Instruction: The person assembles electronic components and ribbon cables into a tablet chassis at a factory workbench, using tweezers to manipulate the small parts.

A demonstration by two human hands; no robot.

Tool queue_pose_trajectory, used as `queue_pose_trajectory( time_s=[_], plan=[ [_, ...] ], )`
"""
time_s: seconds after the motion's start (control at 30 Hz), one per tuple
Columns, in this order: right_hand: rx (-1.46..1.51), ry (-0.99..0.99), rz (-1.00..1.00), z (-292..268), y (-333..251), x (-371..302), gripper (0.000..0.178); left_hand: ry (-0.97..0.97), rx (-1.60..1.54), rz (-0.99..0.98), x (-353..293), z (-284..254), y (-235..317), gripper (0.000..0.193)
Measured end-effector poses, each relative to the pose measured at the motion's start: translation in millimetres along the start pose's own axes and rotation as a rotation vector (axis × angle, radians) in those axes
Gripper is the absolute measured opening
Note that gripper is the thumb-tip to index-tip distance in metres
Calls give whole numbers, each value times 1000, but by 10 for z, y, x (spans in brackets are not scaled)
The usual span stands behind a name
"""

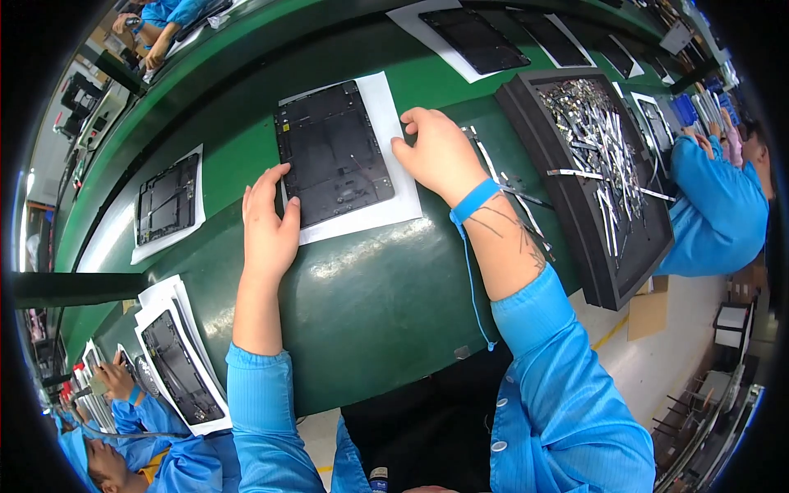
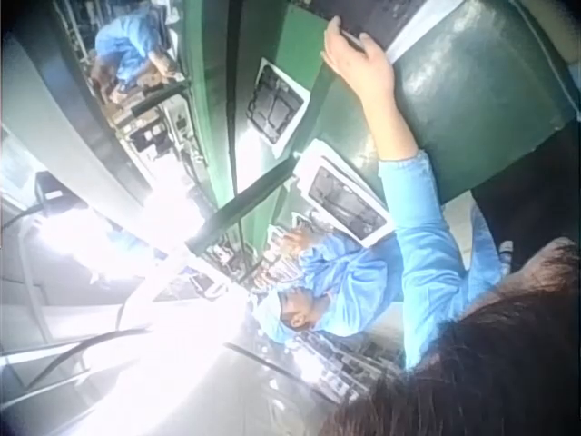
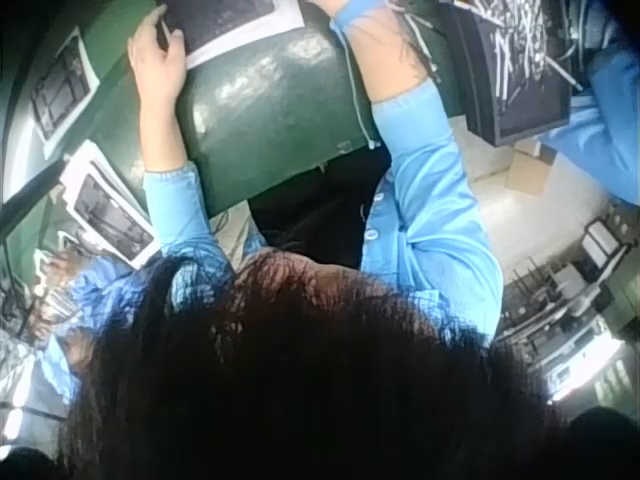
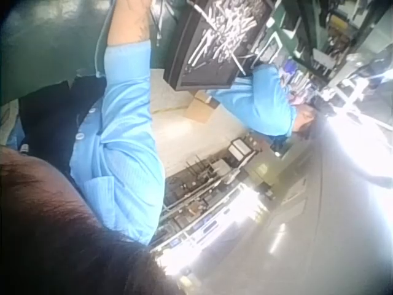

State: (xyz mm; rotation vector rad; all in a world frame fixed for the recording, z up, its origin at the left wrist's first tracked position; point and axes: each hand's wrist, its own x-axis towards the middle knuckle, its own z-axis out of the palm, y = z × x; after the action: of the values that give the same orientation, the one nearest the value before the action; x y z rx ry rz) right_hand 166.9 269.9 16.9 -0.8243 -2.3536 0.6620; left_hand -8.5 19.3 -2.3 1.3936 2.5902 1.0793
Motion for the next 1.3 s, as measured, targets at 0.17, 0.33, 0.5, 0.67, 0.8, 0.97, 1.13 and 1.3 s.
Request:
queue_pose_trajectory(
  time_s=[0.17, 0.33, 0.5, 0.67, 0.8, 0.97, 1.13, 1.3],
  plan=[
    [74, -91, 30, 96, -92, -57, 40, -49, -123, 30, -15, -64, 49, 55],
    [100, -102, -17, 97, -38, -31, 41, 52, -71, 53, -21, 31, -40, 54],
    [151, -97, 12, 89, -68, -36, 43, 29, 145, 50, -53, 79, -3, 51],
    [186, -115, -10, 99, -70, -34, 42, -57, -72, 52, -13, -42, 65, 52],
    [180, -122, -12, 127, -79, -49, 41, -83, -203, 22, -17, -87, 80, 50],
    [192, -104, -14, 149, -33, -47, 41, -24, -312, -22, -12, -23, 143, 46],
    [107, -129, 52, 72, -129, -49, 44, 58, 130, -24, -57, 97, -5, 43],
    [161, -294, 158, -17, -240, -55, 53, -32, 122, -16, -56, 88, -44, 50]
  ],
)
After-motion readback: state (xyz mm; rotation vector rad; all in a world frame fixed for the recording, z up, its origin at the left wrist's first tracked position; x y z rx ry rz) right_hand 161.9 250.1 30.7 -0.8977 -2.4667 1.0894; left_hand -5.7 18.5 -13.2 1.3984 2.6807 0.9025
